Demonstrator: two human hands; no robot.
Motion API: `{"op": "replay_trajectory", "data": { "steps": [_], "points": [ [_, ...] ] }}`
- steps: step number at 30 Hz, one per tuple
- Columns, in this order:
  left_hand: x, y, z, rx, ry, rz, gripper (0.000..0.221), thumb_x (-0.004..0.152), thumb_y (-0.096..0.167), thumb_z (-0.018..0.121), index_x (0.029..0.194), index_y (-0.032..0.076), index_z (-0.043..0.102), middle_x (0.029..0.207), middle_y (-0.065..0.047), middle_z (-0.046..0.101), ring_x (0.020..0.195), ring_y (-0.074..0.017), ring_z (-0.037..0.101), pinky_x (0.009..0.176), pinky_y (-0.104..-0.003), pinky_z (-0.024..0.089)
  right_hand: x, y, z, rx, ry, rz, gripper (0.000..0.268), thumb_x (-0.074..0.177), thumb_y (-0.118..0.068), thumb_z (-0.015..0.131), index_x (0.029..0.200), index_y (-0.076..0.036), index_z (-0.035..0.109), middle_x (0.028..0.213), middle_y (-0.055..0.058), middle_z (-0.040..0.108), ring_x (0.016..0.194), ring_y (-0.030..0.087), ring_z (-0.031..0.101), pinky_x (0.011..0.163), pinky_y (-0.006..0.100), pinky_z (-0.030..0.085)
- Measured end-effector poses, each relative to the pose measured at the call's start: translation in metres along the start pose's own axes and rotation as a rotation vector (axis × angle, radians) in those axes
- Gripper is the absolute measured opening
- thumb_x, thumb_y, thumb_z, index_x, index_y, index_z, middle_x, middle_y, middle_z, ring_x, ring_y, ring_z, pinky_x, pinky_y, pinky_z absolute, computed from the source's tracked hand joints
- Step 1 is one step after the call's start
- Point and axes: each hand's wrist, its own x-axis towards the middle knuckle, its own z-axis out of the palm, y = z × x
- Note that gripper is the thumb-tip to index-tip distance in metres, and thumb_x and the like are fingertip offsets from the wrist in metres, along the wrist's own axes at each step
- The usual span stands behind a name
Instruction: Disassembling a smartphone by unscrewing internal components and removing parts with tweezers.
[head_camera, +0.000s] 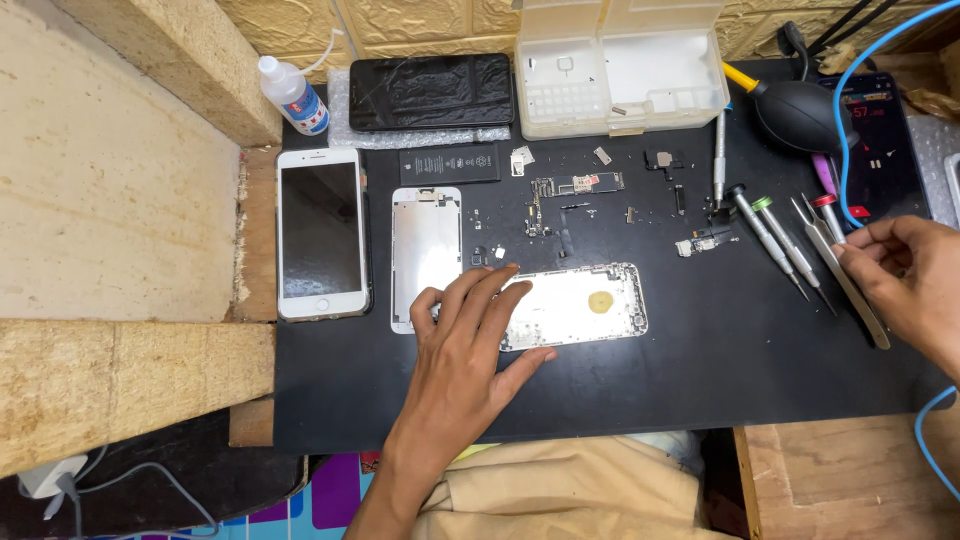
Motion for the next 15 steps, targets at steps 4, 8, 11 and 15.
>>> {"op": "replay_trajectory", "data": {
  "steps": [4,8,11,15],
  "points": [
    [-0.001,0.000,0.000,0.004,0.007,0.011,0.049,0.096,0.044,0.069,0.130,0.009,0.059,0.140,-0.008,0.059,0.133,-0.0260,0.052,0.104,-0.046,0.030,0.001,0.004,0.001,0.041,-0.001,0.010,0.014,0.109,-0.006,0.075,0.110,0.006,0.067,0.090,0.015,0.063,0.072,0.017,0.054,0.063,0.028,0.043],
    [-0.003,0.000,-0.001,0.015,0.013,0.015,0.048,0.097,0.042,0.070,0.130,0.009,0.058,0.141,-0.009,0.059,0.131,-0.0277,0.052,0.103,-0.048,0.030,0.005,0.030,0.003,0.064,0.004,-0.044,0.019,0.109,-0.008,0.078,0.114,0.006,0.066,0.098,0.017,0.065,0.083,0.022,0.058,0.077,0.031,0.049],
    [-0.004,0.000,-0.001,0.033,0.016,0.021,0.049,0.097,0.043,0.070,0.130,0.008,0.058,0.139,-0.009,0.059,0.130,-0.0285,0.052,0.103,-0.047,0.030,0.009,0.041,0.005,0.095,0.001,-0.072,0.020,0.107,-0.008,0.076,0.119,0.006,0.069,0.105,0.016,0.068,0.087,0.018,0.057,0.081,0.028,0.048],
    [-0.006,-0.001,-0.001,0.027,0.029,0.034,0.050,0.096,0.044,0.071,0.128,0.008,0.058,0.137,-0.010,0.060,0.129,-0.0298,0.053,0.103,-0.048,0.031,0.006,0.046,0.005,0.067,0.034,-0.090,0.017,0.111,-0.008,0.073,0.125,0.001,0.071,0.102,0.014,0.067,0.088,0.018,0.057,0.081,0.029,0.045]
  ]
}}
